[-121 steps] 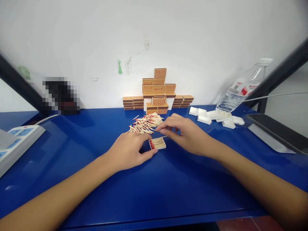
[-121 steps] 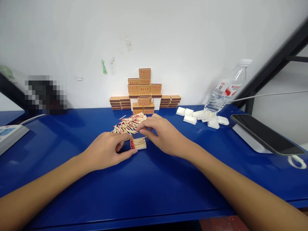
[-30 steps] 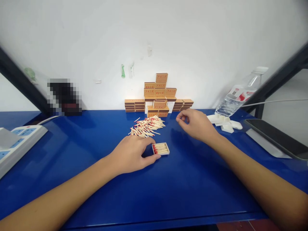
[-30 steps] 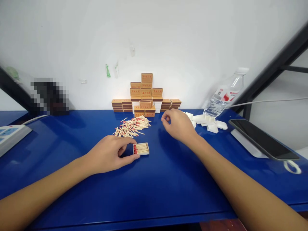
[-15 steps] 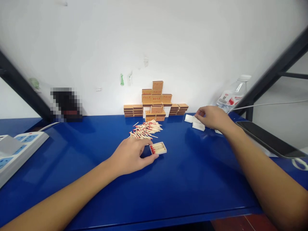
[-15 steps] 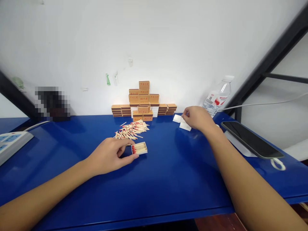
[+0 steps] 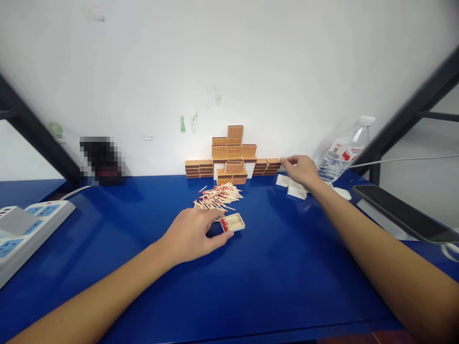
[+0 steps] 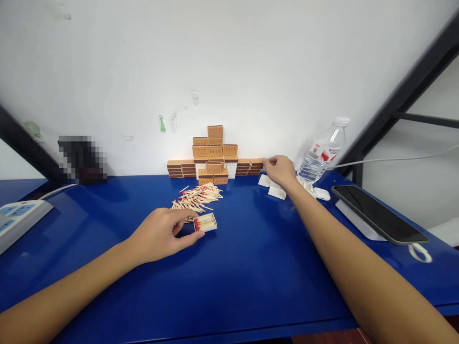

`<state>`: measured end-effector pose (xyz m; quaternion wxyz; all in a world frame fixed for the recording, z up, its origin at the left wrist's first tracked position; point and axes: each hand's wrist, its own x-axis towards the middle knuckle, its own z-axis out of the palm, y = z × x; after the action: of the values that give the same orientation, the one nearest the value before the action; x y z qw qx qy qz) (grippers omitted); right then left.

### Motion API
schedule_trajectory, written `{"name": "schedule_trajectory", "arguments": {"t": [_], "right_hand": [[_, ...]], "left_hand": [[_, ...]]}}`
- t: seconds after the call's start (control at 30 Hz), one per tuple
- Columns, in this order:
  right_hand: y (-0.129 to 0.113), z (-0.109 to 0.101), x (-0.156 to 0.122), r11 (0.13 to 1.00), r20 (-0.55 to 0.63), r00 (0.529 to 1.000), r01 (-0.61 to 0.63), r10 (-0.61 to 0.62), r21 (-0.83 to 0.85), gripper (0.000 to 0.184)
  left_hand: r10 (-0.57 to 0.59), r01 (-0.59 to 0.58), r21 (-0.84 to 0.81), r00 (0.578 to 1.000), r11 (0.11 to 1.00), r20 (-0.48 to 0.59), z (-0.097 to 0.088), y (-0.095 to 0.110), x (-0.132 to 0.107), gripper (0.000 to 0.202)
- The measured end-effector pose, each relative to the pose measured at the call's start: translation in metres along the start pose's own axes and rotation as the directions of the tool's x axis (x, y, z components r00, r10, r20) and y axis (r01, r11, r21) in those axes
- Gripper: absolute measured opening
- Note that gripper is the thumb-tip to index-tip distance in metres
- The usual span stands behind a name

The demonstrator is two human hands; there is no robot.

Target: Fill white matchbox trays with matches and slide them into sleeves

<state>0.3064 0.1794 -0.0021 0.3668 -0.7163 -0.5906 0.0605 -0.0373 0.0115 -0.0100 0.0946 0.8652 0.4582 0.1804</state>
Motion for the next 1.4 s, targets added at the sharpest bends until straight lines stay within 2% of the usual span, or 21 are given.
{"name": "schedule_trajectory", "arguments": {"t": [0.17,0.27,0.37,0.47,0.53,0.63,0.67,0.77,0.83,0.9,1.1,1.3,1.4], "right_hand": [[0.008,0.016,0.006,0.984,0.004,0.996,-0.084,0.085,0.154,0.02],[0.008,0.019,0.004,0.954,0.002,0.995,-0.1,0.103,0.284,0.018],[0.004,0.01,0.003,0.908,0.0,0.993,-0.108,0.118,0.406,0.019],[-0.002,-0.01,-0.002,0.853,-0.039,0.991,-0.093,0.132,0.514,0.02],[-0.009,-0.022,-0.012,0.799,-0.047,0.995,-0.042,0.088,0.599,0.019],[-0.026,-0.026,-0.041,0.706,0.128,0.989,-0.035,-0.078,0.707,0.019],[-0.034,-0.023,-0.053,0.694,0.187,0.976,-0.055,-0.116,0.718,0.02],[-0.056,-0.007,-0.09,0.659,0.368,0.891,-0.111,-0.267,0.744,0.022],[-0.066,0.003,-0.109,0.666,0.435,0.84,-0.123,-0.325,0.735,0.025],[-0.07,0.008,-0.12,0.678,0.466,0.815,-0.127,-0.345,0.724,0.027],[-0.068,0.007,-0.121,0.698,0.487,0.795,-0.116,-0.361,0.706,0.027],[-0.067,0.006,-0.122,0.694,0.529,0.744,-0.124,-0.408,0.71,0.029],[-0.067,0.007,-0.125,0.681,0.518,0.747,-0.121,-0.416,0.722,0.036]], "left_hand": [[-0.003,0.008,0.063,0.997,0.998,-0.079,-0.009,-0.009,0.004,0.037],[-0.025,0.034,0.077,0.992,0.996,-0.12,-0.013,-0.017,0.008,0.036],[-0.017,0.033,0.089,0.984,0.995,-0.179,-0.014,-0.024,0.01,0.037],[-0.017,0.041,0.097,0.972,0.994,-0.235,-0.014,-0.029,0.011,0.039],[-0.036,0.058,0.085,0.97,0.995,-0.239,-0.015,-0.03,0.011,0.039],[-0.074,0.09,0.058,0.969,0.994,-0.237,-0.017,-0.03,0.012,0.04],[-0.083,0.098,0.051,0.967,0.994,-0.241,-0.017,-0.029,0.012,0.041],[-0.095,0.104,0.023,0.961,0.994,-0.26,-0.017,-0.029,0.013,0.043],[-0.095,0.098,-0.004,0.958,0.995,-0.27,-0.015,-0.029,0.014,0.043],[-0.098,0.092,-0.033,0.955,0.995,-0.279,-0.013,-0.029,0.014,0.042],[-0.089,0.072,-0.067,0.951,0.995,-0.297,-0.011,-0.029,0.012,0.046],[-0.023,0.003,-0.061,0.946,0.998,-0.323,-0.011,-0.03,0.011,0.042],[-0.014,-0.012,-0.072,0.937,0.997,-0.35,-0.009,-0.032,0.012,0.042]]}}
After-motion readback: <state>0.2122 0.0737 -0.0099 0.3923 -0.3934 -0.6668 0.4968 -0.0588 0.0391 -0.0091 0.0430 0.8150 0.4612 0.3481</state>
